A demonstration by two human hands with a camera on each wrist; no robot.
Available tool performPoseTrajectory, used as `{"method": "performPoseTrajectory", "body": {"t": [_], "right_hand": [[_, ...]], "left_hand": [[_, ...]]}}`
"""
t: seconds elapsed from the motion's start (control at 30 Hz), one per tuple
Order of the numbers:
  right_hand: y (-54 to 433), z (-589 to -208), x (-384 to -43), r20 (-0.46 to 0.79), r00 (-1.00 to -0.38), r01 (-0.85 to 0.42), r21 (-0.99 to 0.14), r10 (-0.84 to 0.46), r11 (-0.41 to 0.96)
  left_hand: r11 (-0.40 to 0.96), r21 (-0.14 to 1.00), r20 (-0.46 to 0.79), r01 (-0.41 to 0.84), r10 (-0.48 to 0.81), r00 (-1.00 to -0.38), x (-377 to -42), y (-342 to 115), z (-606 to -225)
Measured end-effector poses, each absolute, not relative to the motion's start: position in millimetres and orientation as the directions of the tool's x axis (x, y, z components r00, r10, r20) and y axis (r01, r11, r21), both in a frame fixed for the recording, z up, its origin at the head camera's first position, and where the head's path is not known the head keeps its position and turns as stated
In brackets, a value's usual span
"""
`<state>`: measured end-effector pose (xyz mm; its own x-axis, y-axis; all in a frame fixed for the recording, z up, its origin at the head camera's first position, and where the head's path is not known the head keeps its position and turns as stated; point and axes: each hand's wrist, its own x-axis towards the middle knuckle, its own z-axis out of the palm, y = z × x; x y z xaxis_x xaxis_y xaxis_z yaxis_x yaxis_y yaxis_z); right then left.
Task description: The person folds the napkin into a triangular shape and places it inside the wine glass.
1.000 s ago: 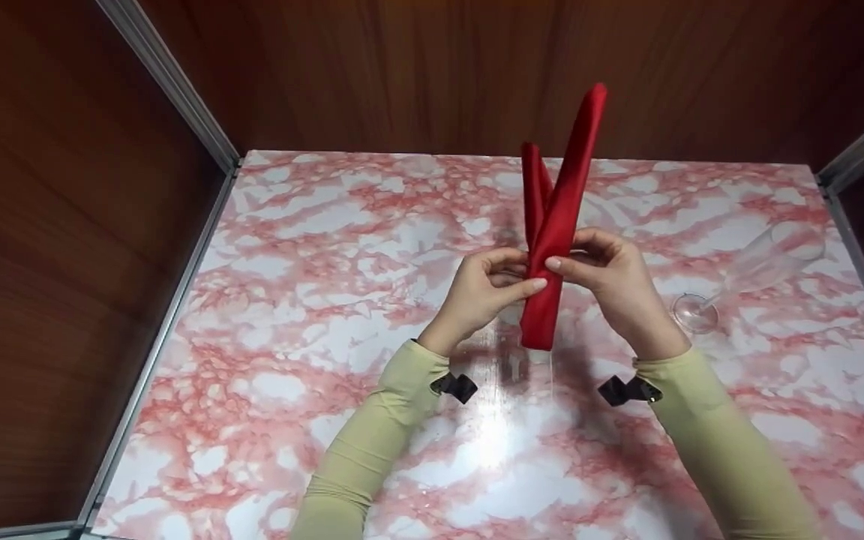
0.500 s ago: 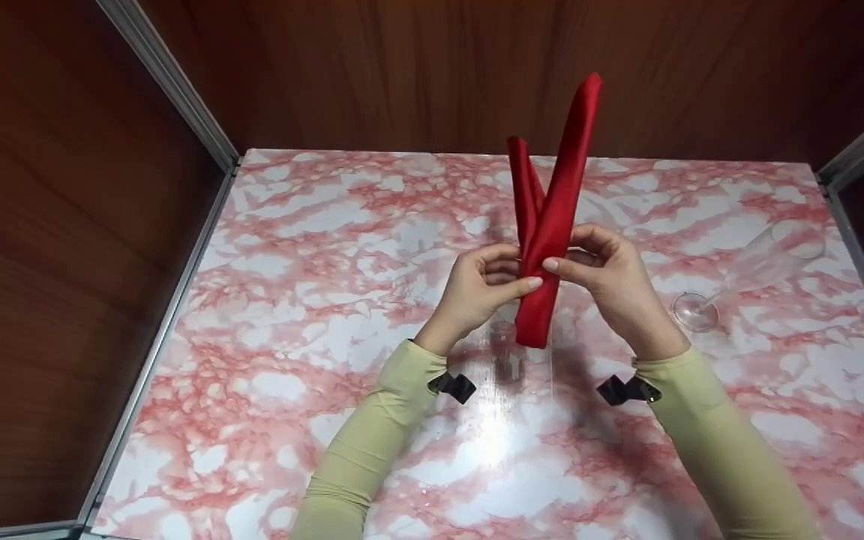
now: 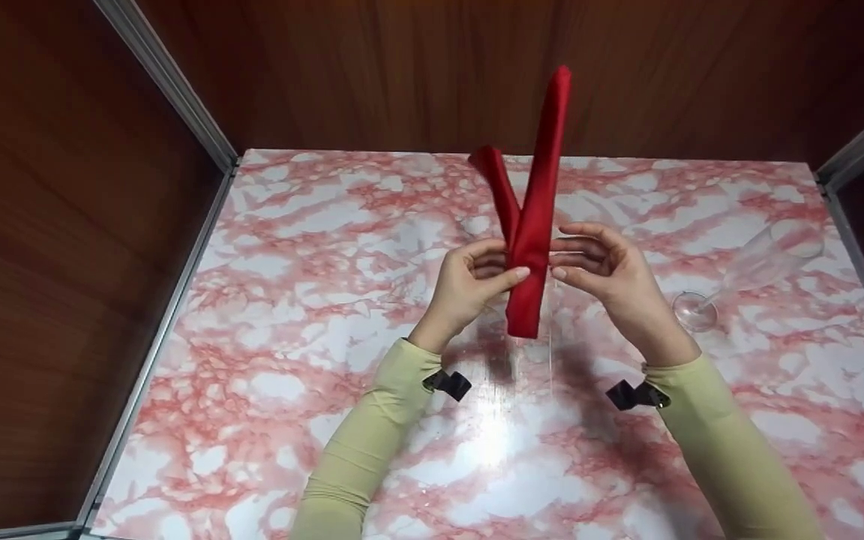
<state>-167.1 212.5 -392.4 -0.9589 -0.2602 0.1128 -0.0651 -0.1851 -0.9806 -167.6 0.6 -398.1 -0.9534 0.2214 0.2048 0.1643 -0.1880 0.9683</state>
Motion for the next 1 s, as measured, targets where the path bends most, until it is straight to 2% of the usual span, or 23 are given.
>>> {"method": "performPoseTrajectory", "body": {"t": [0.17, 0.33, 0.53, 0.83, 1.0], "right_hand": [[221, -399, -164, 0.154, -0.938, -0.096, -0.977, -0.312, -0.193], [232, -406, -158, 0.2, -0.937, -0.156, -0.974, -0.288, -0.166], [249, -410, -150, 0.246, -0.95, -0.221, -0.965, -0.194, -0.142], [274, -407, -138, 0.316, -0.948, -0.31, -0.944, -0.04, -0.118], [286, -402, -130, 0.349, -0.937, -0.35, -0.93, 0.031, -0.115]], "left_hand": [[-0.22, 0.961, 0.214, 0.169, 0.196, -0.957, -170, -1, -400], [-0.238, 0.953, 0.233, 0.186, 0.187, -0.954, -177, -1, -412], [-0.257, 0.947, 0.243, 0.194, 0.173, -0.955, -188, -2, -429], [-0.268, 0.947, 0.23, 0.176, 0.185, -0.955, -179, -5, -407], [-0.271, 0.945, 0.238, 0.185, 0.176, -0.955, -180, -5, -407]]}}
